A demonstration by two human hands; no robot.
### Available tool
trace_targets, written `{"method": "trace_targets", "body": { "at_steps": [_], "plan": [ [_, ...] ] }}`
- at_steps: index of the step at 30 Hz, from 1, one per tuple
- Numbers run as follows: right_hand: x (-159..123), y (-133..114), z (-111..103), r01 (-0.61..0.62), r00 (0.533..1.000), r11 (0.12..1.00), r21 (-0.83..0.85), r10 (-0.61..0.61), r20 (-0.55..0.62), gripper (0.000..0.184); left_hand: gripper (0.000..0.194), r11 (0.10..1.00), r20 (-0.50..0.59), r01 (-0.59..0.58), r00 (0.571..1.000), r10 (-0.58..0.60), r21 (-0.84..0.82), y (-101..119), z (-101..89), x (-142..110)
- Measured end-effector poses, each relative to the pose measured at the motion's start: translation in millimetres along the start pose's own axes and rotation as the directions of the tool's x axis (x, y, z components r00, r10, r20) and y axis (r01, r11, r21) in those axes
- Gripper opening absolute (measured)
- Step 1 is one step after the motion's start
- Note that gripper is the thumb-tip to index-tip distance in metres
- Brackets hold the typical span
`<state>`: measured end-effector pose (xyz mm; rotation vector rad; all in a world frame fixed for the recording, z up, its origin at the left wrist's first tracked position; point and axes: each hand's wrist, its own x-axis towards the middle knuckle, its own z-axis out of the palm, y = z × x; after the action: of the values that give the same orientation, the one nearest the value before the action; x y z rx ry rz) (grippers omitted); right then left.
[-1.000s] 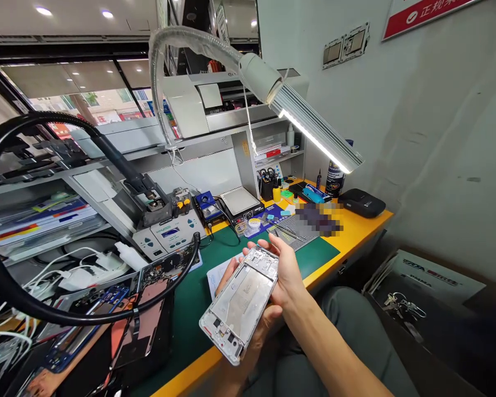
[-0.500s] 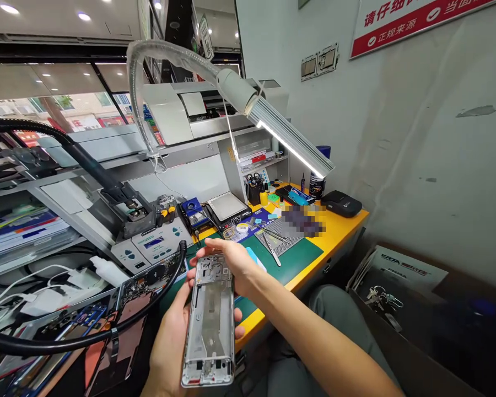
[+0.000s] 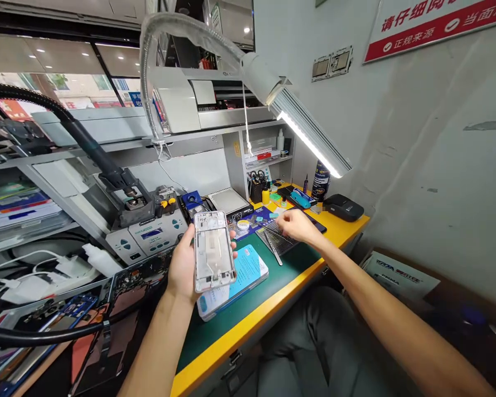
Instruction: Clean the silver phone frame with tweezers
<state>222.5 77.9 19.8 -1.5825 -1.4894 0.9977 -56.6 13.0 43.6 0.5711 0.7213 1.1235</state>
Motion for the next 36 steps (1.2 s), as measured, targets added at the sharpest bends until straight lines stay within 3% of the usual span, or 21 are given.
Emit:
{"method": "trace_targets", "body": {
  "at_steps": [4,9,14,18,23,28,31,36],
  "plan": [
    [-8.2,25.7,0.9,-0.004,1.000,0.958,-0.287,0.010,0.018,0.032,0.064,0.996,0.021,-0.056,0.998,0.058,-0.063,-1.0,2.2,28.1],
    [-9.3,35.3,17.0,-0.010,1.000,0.871,-0.492,0.020,0.015,0.031,0.064,0.992,0.014,-0.062,0.998,0.064,-0.107,-11.5,-7.3,34.0],
    [-5.7,33.8,39.6,-0.018,1.000,0.810,-0.587,0.027,0.007,0.031,0.064,0.989,-0.041,-0.080,0.996,0.076,-0.125,-17.1,-13.7,30.7],
    [-6.7,36.4,52.6,-0.040,0.999,0.826,-0.563,0.032,-0.023,0.031,0.065,0.991,-0.048,-0.048,0.998,0.042,-0.122,-20.9,-15.3,32.2],
    [-11.3,46.2,58.7,-0.065,0.993,0.920,-0.387,0.022,-0.116,0.030,0.062,0.991,-0.046,-0.011,0.999,0.005,-0.134,-24.6,-10.9,30.7],
    [-22.0,49.8,52.7,-0.018,0.985,1.000,-0.013,0.016,-0.172,0.029,0.070,0.992,-0.042,0.043,0.998,-0.048,-0.115,-31.0,-4.7,27.3],
    [-38.1,39.3,47.3,0.016,0.991,0.968,0.250,0.018,-0.131,0.031,0.072,0.991,-0.022,0.067,0.997,-0.070,-0.115,-36.2,-2.9,27.0],
    [-66.2,0.5,38.6,0.009,0.994,0.813,0.582,-0.069,0.082,0.031,0.073,0.985,0.009,0.103,0.995,-0.103,-0.138,-39.9,-5.5,25.8]
  ]
}}
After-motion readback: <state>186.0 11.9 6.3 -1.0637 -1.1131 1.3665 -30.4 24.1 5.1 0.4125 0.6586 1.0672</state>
